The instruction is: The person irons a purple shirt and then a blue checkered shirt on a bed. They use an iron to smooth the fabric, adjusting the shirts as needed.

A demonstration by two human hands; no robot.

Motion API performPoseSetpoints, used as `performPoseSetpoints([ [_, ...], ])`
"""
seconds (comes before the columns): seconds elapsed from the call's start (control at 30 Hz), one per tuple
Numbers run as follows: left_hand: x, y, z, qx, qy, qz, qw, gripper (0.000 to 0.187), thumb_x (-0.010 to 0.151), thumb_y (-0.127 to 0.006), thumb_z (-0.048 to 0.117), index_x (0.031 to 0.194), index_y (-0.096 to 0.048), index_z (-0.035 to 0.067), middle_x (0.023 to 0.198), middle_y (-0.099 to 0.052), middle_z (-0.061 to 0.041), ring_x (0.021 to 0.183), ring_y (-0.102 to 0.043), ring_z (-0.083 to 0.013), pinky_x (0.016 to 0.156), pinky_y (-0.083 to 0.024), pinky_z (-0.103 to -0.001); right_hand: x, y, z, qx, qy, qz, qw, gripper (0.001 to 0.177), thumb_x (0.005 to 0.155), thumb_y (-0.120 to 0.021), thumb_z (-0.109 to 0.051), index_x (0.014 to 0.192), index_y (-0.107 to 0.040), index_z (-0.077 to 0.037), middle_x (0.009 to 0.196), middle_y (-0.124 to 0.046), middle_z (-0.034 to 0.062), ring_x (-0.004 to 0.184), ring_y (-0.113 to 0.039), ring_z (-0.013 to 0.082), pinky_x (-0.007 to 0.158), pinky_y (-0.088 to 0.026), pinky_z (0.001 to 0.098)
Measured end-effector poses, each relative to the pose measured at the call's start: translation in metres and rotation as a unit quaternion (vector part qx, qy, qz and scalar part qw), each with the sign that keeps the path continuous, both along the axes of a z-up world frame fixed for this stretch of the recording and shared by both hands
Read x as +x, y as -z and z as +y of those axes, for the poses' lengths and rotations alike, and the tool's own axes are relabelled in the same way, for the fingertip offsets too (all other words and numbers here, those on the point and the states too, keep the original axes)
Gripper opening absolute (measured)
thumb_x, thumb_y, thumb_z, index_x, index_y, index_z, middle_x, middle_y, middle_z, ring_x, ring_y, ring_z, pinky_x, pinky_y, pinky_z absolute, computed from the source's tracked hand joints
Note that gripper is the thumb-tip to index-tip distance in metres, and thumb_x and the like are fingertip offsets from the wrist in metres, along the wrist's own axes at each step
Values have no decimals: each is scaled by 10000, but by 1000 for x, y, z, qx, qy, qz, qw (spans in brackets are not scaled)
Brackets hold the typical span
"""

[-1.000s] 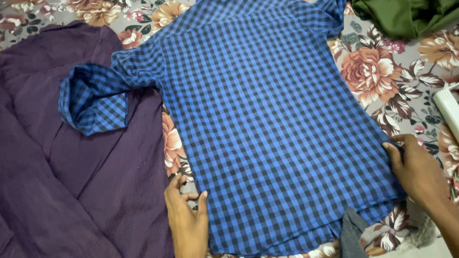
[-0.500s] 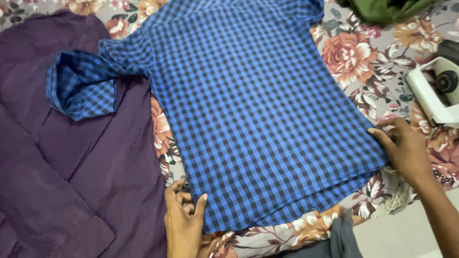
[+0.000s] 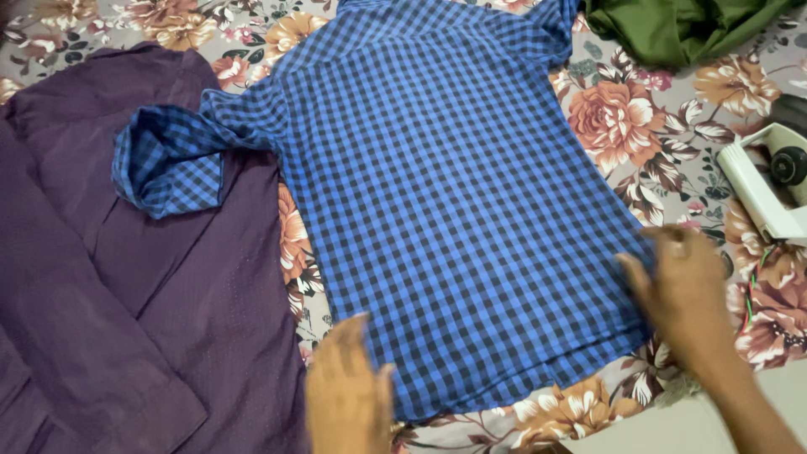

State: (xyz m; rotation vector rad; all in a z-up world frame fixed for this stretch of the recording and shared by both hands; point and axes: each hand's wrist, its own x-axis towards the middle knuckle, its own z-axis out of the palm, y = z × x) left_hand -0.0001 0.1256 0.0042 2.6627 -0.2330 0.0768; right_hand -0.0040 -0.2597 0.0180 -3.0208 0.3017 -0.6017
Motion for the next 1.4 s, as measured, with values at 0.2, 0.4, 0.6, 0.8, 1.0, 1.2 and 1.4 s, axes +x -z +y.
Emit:
performPoseSetpoints([
  [0.2, -2, 36, -40, -33, 297, -3, 954, 964, 778, -740, 574, 1514, -382, 63, 1637, -242, -273, 1512, -172, -481, 1149, -91, -684, 4, 19, 94, 67, -269, 41, 960, 782, 847, -632, -485, 1485, -410, -93, 1550, -369, 205, 1454, -292, 413, 1154, -219, 555],
  [0.4, -7, 59, -43, -27, 281, -124, 951, 868, 854, -640, 672, 1500, -448, 124, 1592, -310, -178, 1447, -244, -420, 1141, -115, -689, -7, 22, 103, 19, -307, 105, 946, 739, 895, -540, -522, 1507, -397, -132, 1570, -338, 168, 1459, -283, 362, 1131, -167, 581],
  [0.6, 44, 21, -86, -26, 238, -114, 964, 589, 995, -557, 356, 1544, -471, 160, 1647, -375, -103, 1531, -295, -340, 1210, -191, -578, 13, 10, 84, 160, -214, 118, 956, 653, 936, -598, -372, 1484, -431, -61, 1544, -410, 180, 1406, -396, 345, 1139, -300, 484],
  [0.8, 59, 26, -99, -23, 252, -101, 962, 623, 949, -591, 387, 1499, -470, 122, 1590, -391, -128, 1472, -300, -365, 1167, -180, -600, 40, 5, 1, 116, -55, 11, 992, 425, 958, -634, -252, 1287, -581, 11, 1204, -655, 246, 1086, -612, 421, 972, -474, 511],
  [1.0, 68, 78, -98, -1, 257, -157, 954, 693, 887, -606, 453, 1505, -463, 175, 1594, -381, -109, 1456, -331, -356, 1135, -210, -620, 50, 30, -141, -95, 113, -49, 988, 368, 994, -586, -163, 1232, -576, 118, 1073, -617, 314, 914, -610, 471, 808, -498, 551],
  [1.2, 100, 110, -135, 29, 237, -235, 942, 741, 809, -587, 562, 1459, -432, 241, 1567, -347, -84, 1405, -302, -366, 1076, -215, -648, 75, 78, -195, -89, 202, -35, 975, 358, 940, -563, -181, 1159, -607, 98, 1008, -624, 267, 889, -643, 426, 729, -558, 511],
  [1.4, 126, 60, -223, -19, 355, -170, 919, 689, 933, -521, 455, 1548, -389, 175, 1639, -300, -100, 1495, -253, -360, 1155, -170, -601, 95, 75, -212, -73, 267, 63, 959, 228, 929, -551, -85, 1085, -617, 68, 1029, -646, 278, 823, -714, 417, 631, -600, 492],
])
